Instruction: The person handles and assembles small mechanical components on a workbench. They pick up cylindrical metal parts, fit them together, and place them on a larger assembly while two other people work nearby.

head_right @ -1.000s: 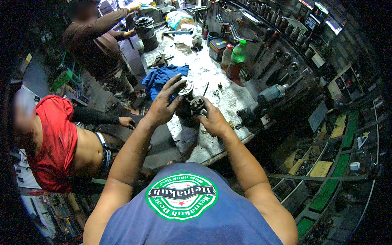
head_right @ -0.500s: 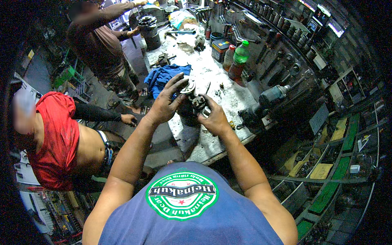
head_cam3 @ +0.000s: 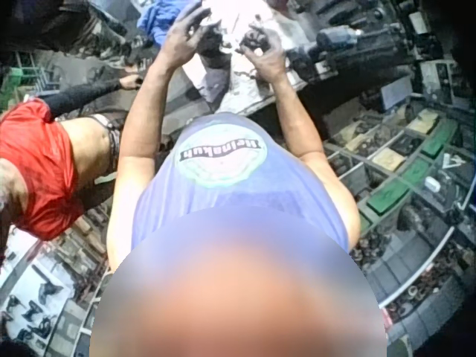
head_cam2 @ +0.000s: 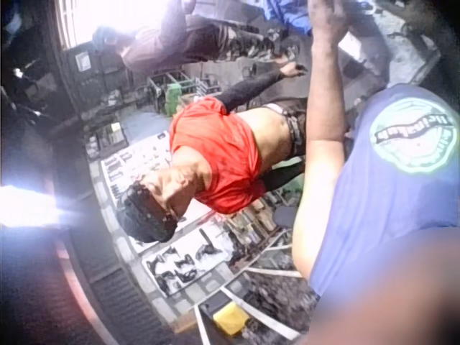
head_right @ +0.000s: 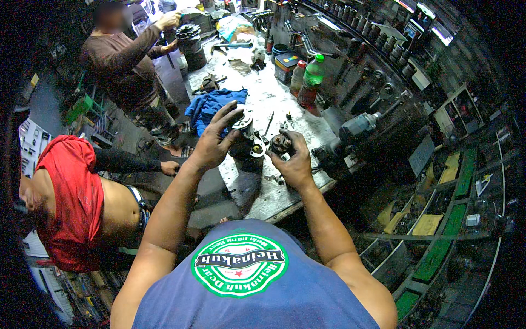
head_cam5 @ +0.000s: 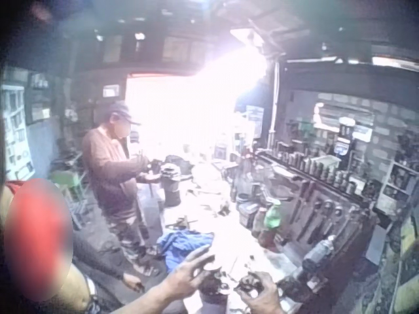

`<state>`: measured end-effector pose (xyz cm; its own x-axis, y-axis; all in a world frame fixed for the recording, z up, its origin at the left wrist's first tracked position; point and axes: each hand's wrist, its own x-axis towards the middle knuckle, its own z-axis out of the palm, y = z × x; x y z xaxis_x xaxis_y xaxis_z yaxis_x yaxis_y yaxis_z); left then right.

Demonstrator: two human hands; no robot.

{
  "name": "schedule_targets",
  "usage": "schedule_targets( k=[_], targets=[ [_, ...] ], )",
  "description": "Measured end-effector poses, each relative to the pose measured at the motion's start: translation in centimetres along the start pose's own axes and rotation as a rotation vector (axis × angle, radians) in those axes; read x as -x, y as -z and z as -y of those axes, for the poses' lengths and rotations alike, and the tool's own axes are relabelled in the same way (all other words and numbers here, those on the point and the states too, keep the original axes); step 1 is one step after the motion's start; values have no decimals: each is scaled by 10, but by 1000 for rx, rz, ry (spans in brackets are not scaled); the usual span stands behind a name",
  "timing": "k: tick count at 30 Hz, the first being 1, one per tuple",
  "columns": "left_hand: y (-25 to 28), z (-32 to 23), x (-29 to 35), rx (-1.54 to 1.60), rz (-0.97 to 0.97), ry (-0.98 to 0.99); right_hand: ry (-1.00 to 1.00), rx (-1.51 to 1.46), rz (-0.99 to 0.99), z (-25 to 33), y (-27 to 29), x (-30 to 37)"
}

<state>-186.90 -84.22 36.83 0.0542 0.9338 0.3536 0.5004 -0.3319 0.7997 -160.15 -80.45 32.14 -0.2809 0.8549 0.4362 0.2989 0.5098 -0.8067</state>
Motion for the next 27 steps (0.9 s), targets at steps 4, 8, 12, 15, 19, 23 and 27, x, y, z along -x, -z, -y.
schedule_targets(
  k=[4, 8, 12, 15, 19, 23, 27],
  targets=[
    [0, 0, -1, -22, 15, 12, -18, -36, -25, 4, -2, 2],
    [2, -3, -1, -38, 12, -6, -28, -2, -19, 5, -7, 1],
    [3, -7, 1, -13, -13, -1, -47, 0, -15, 11, -14, 1],
    [3, -8, 1, -1, -18, 1, 23, 47, -45, 17, -20, -1],
    [2, -8, 1, -32, -27, -15, 5, 62, -16, 24, -29, -4],
    [2, -6, 1, -11, -28, -13, 25, 142, -20, 28, -35, -5],
    [1, -4, 1, -22, -36, -30, 52, 184, -19, 29, -38, -8]
  ],
)
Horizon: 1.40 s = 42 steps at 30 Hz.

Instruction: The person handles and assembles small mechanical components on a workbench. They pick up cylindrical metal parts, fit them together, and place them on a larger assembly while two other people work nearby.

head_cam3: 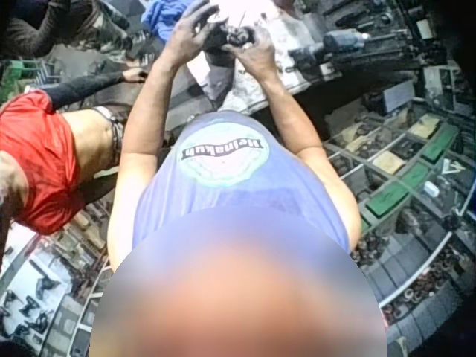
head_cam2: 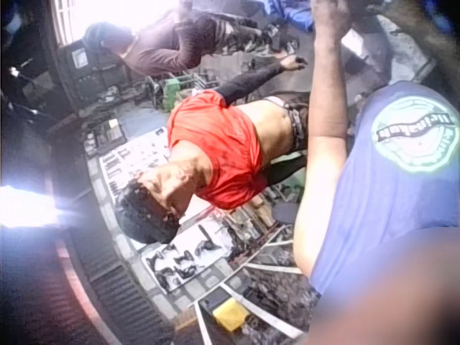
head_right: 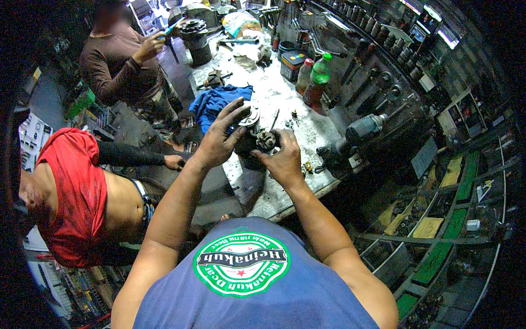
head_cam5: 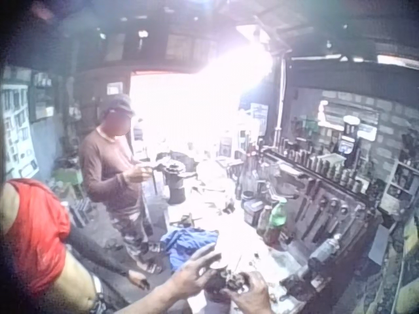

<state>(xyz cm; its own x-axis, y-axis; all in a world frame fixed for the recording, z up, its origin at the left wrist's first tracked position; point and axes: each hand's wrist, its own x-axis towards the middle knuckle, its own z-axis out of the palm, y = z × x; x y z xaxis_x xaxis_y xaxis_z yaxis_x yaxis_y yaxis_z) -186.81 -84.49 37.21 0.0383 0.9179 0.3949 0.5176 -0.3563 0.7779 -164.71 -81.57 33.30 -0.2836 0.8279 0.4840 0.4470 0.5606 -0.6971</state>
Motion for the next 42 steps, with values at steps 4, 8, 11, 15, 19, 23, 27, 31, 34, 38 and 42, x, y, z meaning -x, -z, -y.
schedule_targets(
  k=[4, 8, 11, 15, 19, 23, 27, 31, 34, 38, 42],
  targets=[
    [-1, 2, 0, 13, -3, -1, 37, 0, 17, -1, -5, -3],
    [0, 2, 0, -9, -1, -8, 74, 35, 15, -5, -4, -5],
    [1, 1, 0, -6, 4, -1, 79, 55, 32, -5, -3, -6],
    [1, 1, 0, 18, 0, 1, 38, 48, 58, -2, -3, -6],
    [0, 2, -1, 2, 2, 5, -51, -14, 102, -2, -4, -3],
    [1, 0, 0, 29, 9, 11, -52, 32, 111, -6, -7, 0],
    [3, 0, 0, 12, 16, 4, -111, -4, 133, -8, -7, 3],
    [1, 4, -1, 8, 15, -8, -91, 16, 116, -9, -8, 4],
    [-2, 8, 0, 68, 13, 3, -98, -29, 125, -12, -9, 5],
    [0, 6, 0, -7, 16, -16, -138, -31, 148, -15, -11, 6],
    [1, -7, 8, -362, -99, -272, -121, 15, 139, -15, -10, 7]
  ],
)
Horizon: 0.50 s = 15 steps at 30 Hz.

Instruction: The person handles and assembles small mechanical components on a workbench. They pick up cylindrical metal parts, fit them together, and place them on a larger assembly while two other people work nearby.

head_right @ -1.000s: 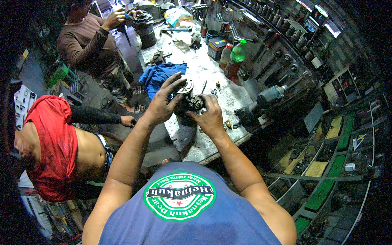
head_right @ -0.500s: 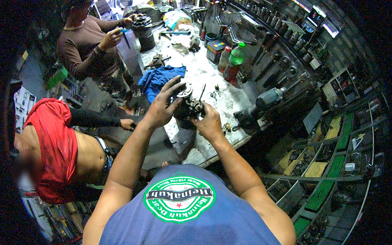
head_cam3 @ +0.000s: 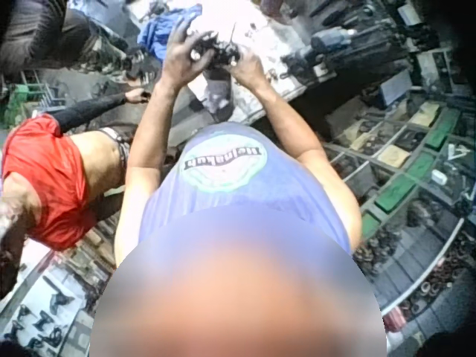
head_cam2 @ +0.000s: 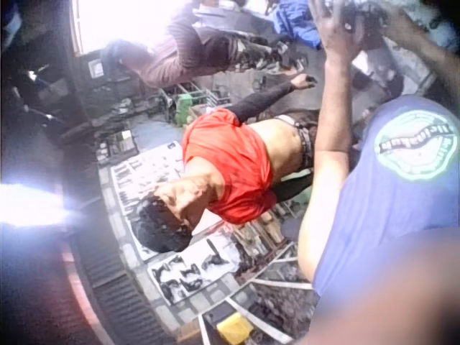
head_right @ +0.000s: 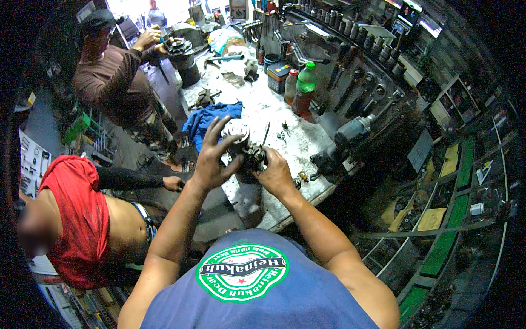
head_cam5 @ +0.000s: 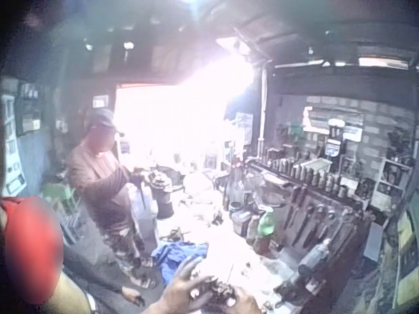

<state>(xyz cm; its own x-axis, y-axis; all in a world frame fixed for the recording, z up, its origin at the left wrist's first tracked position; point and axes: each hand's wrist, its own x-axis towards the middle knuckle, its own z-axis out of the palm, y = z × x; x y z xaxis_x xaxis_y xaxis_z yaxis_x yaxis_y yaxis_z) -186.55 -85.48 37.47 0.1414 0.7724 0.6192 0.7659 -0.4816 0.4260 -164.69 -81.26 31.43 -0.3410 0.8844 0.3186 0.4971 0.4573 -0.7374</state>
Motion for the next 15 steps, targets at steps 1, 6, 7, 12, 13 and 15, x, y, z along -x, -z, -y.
schedule_targets(
  k=[1, 6, 7, 12, 13, 15],
  targets=[
    [1, -3, 2, -43, -21, -69, 4, -4, 1, 0, 1, 0],
    [-10, -6, 1, -146, -72, -181, -13, -18, 6, -1, 2, 2],
    [-11, -5, -1, -159, -83, -219, -16, -21, 8, -1, 2, 2],
    [-8, -8, -9, -172, -56, -235, -15, -85, 12, 2, 2, -2],
    [-7, -11, -11, -177, -60, -231, -23, -85, 12, 3, 3, -2],
    [-8, -20, -18, -186, -75, -217, -15, -89, 24, 4, 4, -2]
  ],
)
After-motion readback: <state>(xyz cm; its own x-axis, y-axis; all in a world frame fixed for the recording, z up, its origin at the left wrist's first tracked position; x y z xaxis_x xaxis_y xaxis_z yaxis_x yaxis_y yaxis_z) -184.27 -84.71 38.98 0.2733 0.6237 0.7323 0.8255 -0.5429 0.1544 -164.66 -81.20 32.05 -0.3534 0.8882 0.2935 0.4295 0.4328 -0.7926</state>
